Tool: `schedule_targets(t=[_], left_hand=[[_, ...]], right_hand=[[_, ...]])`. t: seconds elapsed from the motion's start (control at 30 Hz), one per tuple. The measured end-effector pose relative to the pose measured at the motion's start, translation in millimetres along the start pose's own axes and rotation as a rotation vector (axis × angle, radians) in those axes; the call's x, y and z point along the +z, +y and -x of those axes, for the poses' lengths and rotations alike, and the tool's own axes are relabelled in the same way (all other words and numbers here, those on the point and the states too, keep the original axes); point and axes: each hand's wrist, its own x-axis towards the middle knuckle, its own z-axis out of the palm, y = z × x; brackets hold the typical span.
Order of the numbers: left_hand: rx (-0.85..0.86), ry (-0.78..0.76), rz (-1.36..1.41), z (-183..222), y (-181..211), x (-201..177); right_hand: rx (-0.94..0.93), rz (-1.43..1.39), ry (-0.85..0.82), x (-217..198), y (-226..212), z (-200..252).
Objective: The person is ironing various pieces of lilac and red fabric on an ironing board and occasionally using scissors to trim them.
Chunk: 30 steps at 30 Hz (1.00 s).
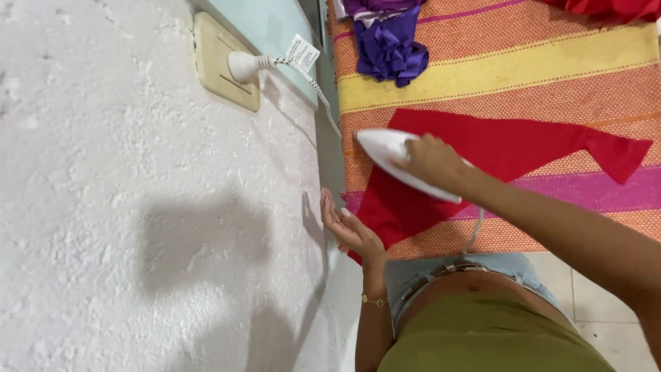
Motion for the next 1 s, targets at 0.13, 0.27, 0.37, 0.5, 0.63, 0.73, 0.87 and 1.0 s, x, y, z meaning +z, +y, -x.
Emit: schedule_targets(t=[0.13, 0.27, 0.37, 0.5, 0.63, 0.73, 0.87, 1.0], left_hand=[[0.023, -0.05, 0.009, -4.3, 7.0, 3.1], [0.071, -0.047, -0.024, -4.7, -3.3, -5.9], [0.118, -0.026, -0.052, -10.4, -3.1, -7.1], [0.191, -0.01, -0.088, -24.7, -2.6, -1.2], [0.127, -0.135, -0.124, -34.5, 4.1, -1.3], [0.033, -0.231, -0.07, -33.0, 20.8, 12.4], [-0.102, -0.288, 0.125, -37.8, 46.1, 46.0], [-0.366, -0.403, 0.174, -34.5, 46.4, 67.3]], right_hand=[[0.003, 0.032, -0.02, -3.8, 9.2, -3.9], [0.031, -0.06, 0.16, -26.3, 47.5, -63.5], [-0.002, -0.037, 0.083, 0.9, 34.9, -22.2], [-0.042, 0.057, -0.197, 26.8, 8.5, 50.6], [0.059, 0.009, 0.045, -15.7, 58.5, -8.8], [0.11, -0.079, 0.167, -23.8, 88.9, -27.4], [0.121, 0.056, -0.119, 19.1, 43.1, 80.3], [0.127, 0.032, -0.134, 8.6, 80.6, 87.2]])
